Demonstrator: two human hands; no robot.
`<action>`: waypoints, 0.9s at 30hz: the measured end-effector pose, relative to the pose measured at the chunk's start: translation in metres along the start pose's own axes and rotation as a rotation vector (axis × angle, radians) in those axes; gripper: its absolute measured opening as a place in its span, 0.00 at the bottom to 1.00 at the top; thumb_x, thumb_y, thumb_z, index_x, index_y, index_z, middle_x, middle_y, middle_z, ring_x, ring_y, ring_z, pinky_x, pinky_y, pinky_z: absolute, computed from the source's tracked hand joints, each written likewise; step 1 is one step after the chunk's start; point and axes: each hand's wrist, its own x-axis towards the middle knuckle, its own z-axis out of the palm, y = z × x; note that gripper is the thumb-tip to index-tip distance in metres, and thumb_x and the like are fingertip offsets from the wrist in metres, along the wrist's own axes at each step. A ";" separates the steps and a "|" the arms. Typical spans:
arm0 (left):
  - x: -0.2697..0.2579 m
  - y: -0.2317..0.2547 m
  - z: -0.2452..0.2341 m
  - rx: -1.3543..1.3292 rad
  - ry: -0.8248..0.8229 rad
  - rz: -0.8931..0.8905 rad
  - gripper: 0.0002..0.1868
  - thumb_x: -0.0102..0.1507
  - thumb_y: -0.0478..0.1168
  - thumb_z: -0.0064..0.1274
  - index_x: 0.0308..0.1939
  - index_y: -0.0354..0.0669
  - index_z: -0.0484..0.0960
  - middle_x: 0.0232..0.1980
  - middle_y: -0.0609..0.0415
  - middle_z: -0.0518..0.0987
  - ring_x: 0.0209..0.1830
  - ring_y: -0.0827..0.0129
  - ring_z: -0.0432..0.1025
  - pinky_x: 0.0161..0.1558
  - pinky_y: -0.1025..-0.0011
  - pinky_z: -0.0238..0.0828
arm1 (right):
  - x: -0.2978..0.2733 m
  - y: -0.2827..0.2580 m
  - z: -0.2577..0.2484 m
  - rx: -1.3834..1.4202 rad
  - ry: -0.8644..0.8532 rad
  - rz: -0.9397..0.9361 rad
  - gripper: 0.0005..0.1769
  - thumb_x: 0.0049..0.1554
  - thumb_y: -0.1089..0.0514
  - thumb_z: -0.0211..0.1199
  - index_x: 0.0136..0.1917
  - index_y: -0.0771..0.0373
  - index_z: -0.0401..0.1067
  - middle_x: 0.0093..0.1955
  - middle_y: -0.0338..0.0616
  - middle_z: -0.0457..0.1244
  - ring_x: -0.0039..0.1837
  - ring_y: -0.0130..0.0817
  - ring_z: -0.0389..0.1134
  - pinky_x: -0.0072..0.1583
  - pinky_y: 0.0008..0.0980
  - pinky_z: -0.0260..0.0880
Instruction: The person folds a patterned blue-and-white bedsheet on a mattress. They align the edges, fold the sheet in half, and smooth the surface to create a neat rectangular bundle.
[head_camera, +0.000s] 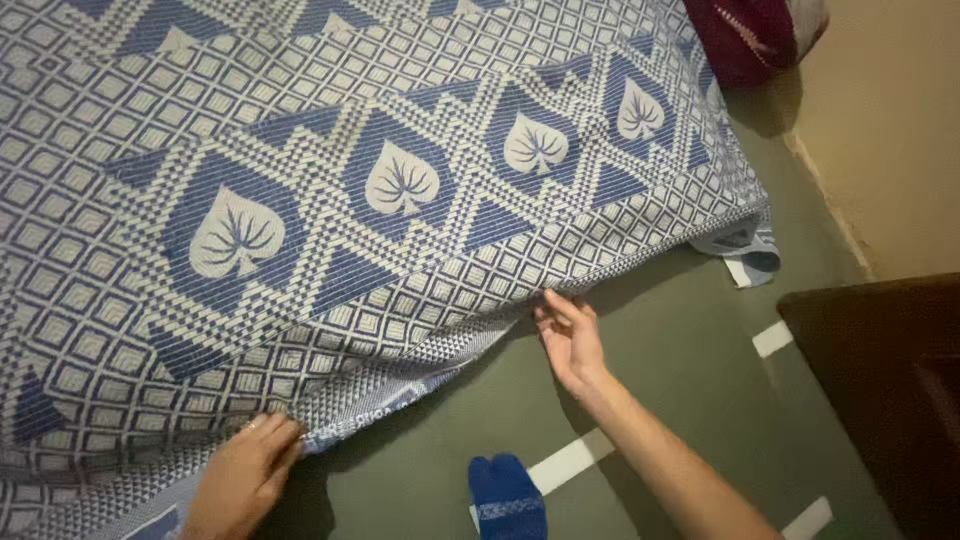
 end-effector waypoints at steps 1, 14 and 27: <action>0.000 -0.001 -0.003 -0.019 0.068 0.057 0.14 0.61 0.45 0.52 0.46 0.42 0.82 0.49 0.45 0.80 0.50 0.49 0.75 0.48 0.57 0.73 | 0.007 -0.002 -0.006 -0.020 -0.034 0.026 0.11 0.55 0.63 0.69 0.49 0.61 0.70 0.44 0.36 0.66 0.41 0.25 0.64 0.43 0.25 0.62; 0.008 -0.072 0.083 0.306 -0.195 -0.165 0.13 0.50 0.50 0.56 0.38 0.64 0.88 0.34 0.56 0.85 0.30 0.64 0.82 0.33 0.57 0.79 | 0.050 -0.029 -0.060 0.064 0.039 -0.038 0.11 0.55 0.60 0.64 0.53 0.58 0.72 0.52 0.37 0.68 0.55 0.33 0.69 0.61 0.37 0.67; -0.011 -0.056 0.086 0.408 -0.519 -0.059 0.29 0.58 0.49 0.56 0.63 0.57 0.70 0.58 0.55 0.71 0.61 0.61 0.68 0.54 0.59 0.73 | 0.025 -0.051 -0.076 0.217 0.102 -0.083 0.21 0.54 0.61 0.53 0.60 0.66 0.71 0.61 0.47 0.70 0.64 0.45 0.67 0.69 0.50 0.59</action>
